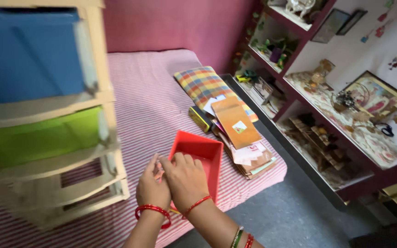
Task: The person assembles a white plastic storage rack by connecting the frame pieces and inserting the top panel. They then place five colorful plastic bins—pink, blue, green, red, and yellow—into the rack one by one from top to bottom.
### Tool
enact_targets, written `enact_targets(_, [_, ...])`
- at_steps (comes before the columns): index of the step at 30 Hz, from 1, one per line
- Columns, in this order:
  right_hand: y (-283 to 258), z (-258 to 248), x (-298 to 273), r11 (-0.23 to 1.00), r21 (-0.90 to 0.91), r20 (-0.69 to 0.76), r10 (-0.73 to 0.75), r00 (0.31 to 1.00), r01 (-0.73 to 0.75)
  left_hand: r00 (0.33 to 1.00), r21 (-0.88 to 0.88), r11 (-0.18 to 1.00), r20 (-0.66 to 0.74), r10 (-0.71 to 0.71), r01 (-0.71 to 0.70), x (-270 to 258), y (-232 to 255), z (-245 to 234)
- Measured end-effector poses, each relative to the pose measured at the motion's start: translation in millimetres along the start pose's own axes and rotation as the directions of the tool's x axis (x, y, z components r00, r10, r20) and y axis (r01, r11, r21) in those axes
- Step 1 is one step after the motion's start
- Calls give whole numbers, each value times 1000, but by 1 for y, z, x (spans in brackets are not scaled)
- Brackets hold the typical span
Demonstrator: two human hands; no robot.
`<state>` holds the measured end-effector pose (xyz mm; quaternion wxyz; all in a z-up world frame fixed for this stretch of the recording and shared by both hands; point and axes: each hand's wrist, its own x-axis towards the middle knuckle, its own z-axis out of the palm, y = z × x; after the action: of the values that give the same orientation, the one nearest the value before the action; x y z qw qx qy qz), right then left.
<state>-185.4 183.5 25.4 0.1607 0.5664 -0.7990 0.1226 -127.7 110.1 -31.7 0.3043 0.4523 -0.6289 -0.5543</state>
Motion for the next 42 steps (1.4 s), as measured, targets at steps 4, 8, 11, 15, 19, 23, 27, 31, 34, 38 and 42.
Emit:
enact_targets(4, [33,14,-20,1000,9,62,4,998,-5,999,183,983,41,-27,19,-7,-17,31])
enact_targets(8, [60,30,-37,997,64,150,30,988,-40,997,212,976,65,37,-50,-10,-51,58])
enact_targets(11, [78,39,-49,998,55,236,12,972,-25,992,329,940,57,-112,87,-18,-68,68])
enact_targets(15, [91,61,-64,993,109,375,1,927,-46,930,383,862,20,-366,332,-31,-85,80])
enact_targets(19, [94,85,-80,980,190,436,-31,899,-58,931,109,929,53,-362,355,-38,-122,94])
enact_targets(23, [91,108,-88,974,212,525,-49,850,-75,888,6,890,76,-454,455,-40,-174,102])
enact_targets(27, [86,127,-94,971,213,603,-44,797,-108,899,-332,835,150,-412,438,-38,-247,107])
enact_targets(31, [82,143,-101,960,214,686,-18,727,-178,821,-78,824,-79,-566,561,-39,-293,104])
enact_targets(34, [82,157,-103,960,199,714,-4,700,-196,631,-219,616,-1,-776,757,-42,-304,107])
enact_targets(38, [83,173,-109,960,187,723,8,691,-207,541,-334,489,81,-837,806,-44,-304,111])
enact_targets(42, [78,186,-110,951,199,713,26,701,-237,524,-264,480,131,-841,837,-38,-297,112])
